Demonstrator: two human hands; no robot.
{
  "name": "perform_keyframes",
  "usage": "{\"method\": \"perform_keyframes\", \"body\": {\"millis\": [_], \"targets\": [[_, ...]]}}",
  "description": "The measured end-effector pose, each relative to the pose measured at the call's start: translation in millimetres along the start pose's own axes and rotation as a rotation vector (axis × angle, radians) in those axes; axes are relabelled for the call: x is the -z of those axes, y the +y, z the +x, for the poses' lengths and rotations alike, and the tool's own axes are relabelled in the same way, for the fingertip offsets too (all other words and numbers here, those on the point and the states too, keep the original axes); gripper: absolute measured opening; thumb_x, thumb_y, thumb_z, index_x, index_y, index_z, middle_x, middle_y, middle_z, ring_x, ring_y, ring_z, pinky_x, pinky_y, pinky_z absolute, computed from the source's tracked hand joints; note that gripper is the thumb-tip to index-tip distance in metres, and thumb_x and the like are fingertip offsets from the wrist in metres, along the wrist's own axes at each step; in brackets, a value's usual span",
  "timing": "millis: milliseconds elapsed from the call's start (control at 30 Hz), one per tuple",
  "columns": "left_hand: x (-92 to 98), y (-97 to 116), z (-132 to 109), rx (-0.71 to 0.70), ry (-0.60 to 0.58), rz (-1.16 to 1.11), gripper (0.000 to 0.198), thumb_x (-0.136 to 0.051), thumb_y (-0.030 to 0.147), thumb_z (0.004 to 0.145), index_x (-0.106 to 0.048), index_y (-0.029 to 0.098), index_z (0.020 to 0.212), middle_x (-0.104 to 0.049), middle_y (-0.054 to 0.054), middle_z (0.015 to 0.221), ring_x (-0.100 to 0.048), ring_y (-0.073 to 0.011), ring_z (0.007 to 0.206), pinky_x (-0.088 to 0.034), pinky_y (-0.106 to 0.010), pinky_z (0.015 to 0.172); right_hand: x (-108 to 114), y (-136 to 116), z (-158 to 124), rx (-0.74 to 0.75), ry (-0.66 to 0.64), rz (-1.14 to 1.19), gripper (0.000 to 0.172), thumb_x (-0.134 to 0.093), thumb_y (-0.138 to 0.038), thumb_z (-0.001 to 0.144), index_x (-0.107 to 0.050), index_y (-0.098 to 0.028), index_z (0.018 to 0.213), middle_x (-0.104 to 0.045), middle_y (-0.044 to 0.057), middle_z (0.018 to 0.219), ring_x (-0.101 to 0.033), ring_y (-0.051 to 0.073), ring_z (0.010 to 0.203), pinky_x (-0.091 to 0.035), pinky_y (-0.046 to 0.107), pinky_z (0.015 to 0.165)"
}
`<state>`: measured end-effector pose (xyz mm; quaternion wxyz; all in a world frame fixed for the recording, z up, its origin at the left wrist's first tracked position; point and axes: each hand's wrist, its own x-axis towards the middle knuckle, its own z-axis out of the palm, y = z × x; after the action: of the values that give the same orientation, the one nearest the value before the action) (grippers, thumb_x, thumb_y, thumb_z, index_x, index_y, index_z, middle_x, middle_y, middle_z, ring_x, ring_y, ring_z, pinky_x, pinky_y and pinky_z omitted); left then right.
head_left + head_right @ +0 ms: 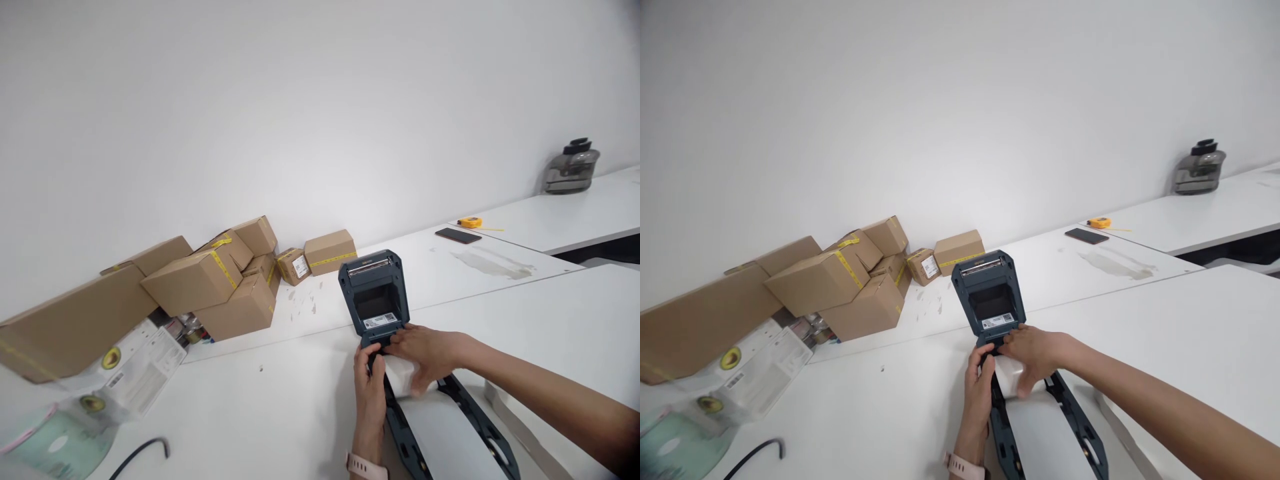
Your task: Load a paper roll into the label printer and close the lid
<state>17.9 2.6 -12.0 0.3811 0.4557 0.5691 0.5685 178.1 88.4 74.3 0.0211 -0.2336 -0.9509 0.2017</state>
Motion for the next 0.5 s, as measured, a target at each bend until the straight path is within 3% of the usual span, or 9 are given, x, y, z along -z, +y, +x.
{"method": "perform_keyframes", "body": {"millis": [67, 167, 200, 233, 267, 333, 433, 500], "targets": [[-0.6, 1.0, 0.0, -0.001, 0.006, -0.002, 0.04, -0.056, 0.049, 0.085, -0.069, 0.021, 0.111, -0.063, -0.009, 0.131, -0.05, -0.0282, 0.129, -0.037, -0.036, 0.109, 22.7, -10.7, -12.0, -0.005, 0.158, 0.117, 0.044, -0.068, -0.054, 0.076, -0.073, -0.021, 0.103, -0.073, 0.009, 0.098, -0.067, 0.031, 0.092, -0.05, 0.04, 0.08], [-1.0, 3.3, -0.8, 0.016, -0.001, 0.003, 0.038, -0.054, 0.047, 0.087, -0.068, 0.021, 0.111, -0.062, -0.009, 0.131, -0.051, -0.0275, 0.128, -0.037, -0.036, 0.108, 57.3, -15.0, -15.1, -0.039, 0.805, 0.257, 0.038, -0.047, -0.054, 0.094, -0.069, -0.024, 0.1, -0.071, 0.007, 0.104, -0.064, 0.026, 0.099, -0.048, 0.038, 0.089], [-0.9, 4.1, -1.3, 0.02, -0.011, 0.003, 0.038, -0.053, 0.047, 0.088, -0.067, 0.021, 0.112, -0.061, -0.009, 0.132, -0.05, -0.027, 0.128, -0.038, -0.036, 0.108, 66.3, -12.6, -10.9, -0.072, 0.988, 0.269, 0.039, -0.044, -0.054, 0.095, -0.067, -0.025, 0.107, -0.068, 0.008, 0.114, -0.06, 0.027, 0.11, -0.044, 0.041, 0.098], [-0.6, 4.7, -1.9, 0.021, -0.024, 0.003, 0.039, -0.052, 0.047, 0.088, -0.066, 0.021, 0.114, -0.061, -0.009, 0.133, -0.05, -0.0266, 0.129, -0.037, -0.035, 0.108, 73.5, -8.8, -4.8, -0.104, 1.089, 0.288, 0.042, -0.044, -0.055, 0.095, -0.063, -0.025, 0.117, -0.064, 0.009, 0.126, -0.054, 0.028, 0.121, -0.039, 0.044, 0.106], [-0.3, 5.2, -2.6, 0.019, -0.034, 0.004, 0.041, -0.052, 0.048, 0.089, -0.066, 0.021, 0.116, -0.06, -0.009, 0.134, -0.05, -0.0264, 0.13, -0.037, -0.035, 0.109, 78.8, -4.5, 2.1, -0.131, 1.113, 0.323, 0.046, -0.042, -0.056, 0.095, -0.058, -0.025, 0.126, -0.058, 0.009, 0.135, -0.048, 0.029, 0.129, -0.033, 0.047, 0.111], [0.5, 5.2, -4.0, 0.025, -0.045, 0.007, 0.044, -0.052, 0.051, 0.089, -0.064, 0.021, 0.118, -0.059, -0.009, 0.136, -0.049, -0.0262, 0.131, -0.037, -0.034, 0.109, 83.9, 2.6, 13.7, -0.158, 1.028, 0.425, 0.052, -0.035, -0.058, 0.097, -0.052, -0.025, 0.134, -0.055, 0.009, 0.141, -0.046, 0.028, 0.133, -0.032, 0.048, 0.113], [0.8, 4.0, -6.1, 0.063, -0.003, 0.005, 0.051, -0.053, 0.054, 0.088, -0.057, 0.021, 0.126, -0.055, -0.01, 0.141, -0.046, -0.0246, 0.133, -0.037, -0.032, 0.109, 77.4, 2.1, 11.8, -0.158, 0.981, 0.507, 0.055, -0.025, -0.059, 0.099, -0.059, -0.024, 0.124, -0.065, 0.007, 0.126, -0.058, 0.026, 0.117, -0.043, 0.044, 0.103], [0.6, 3.0, -7.4, 0.09, 0.099, -0.006, 0.056, -0.047, 0.058, 0.09, -0.05, 0.02, 0.13, -0.052, -0.012, 0.143, -0.047, -0.0237, 0.132, -0.039, -0.032, 0.107, 63.5, -6.5, -5.1, -0.153, 0.997, 0.537, 0.055, -0.024, -0.059, 0.099, -0.062, -0.024, 0.118, -0.067, 0.005, 0.118, -0.06, 0.025, 0.112, -0.045, 0.042, 0.1]]}}
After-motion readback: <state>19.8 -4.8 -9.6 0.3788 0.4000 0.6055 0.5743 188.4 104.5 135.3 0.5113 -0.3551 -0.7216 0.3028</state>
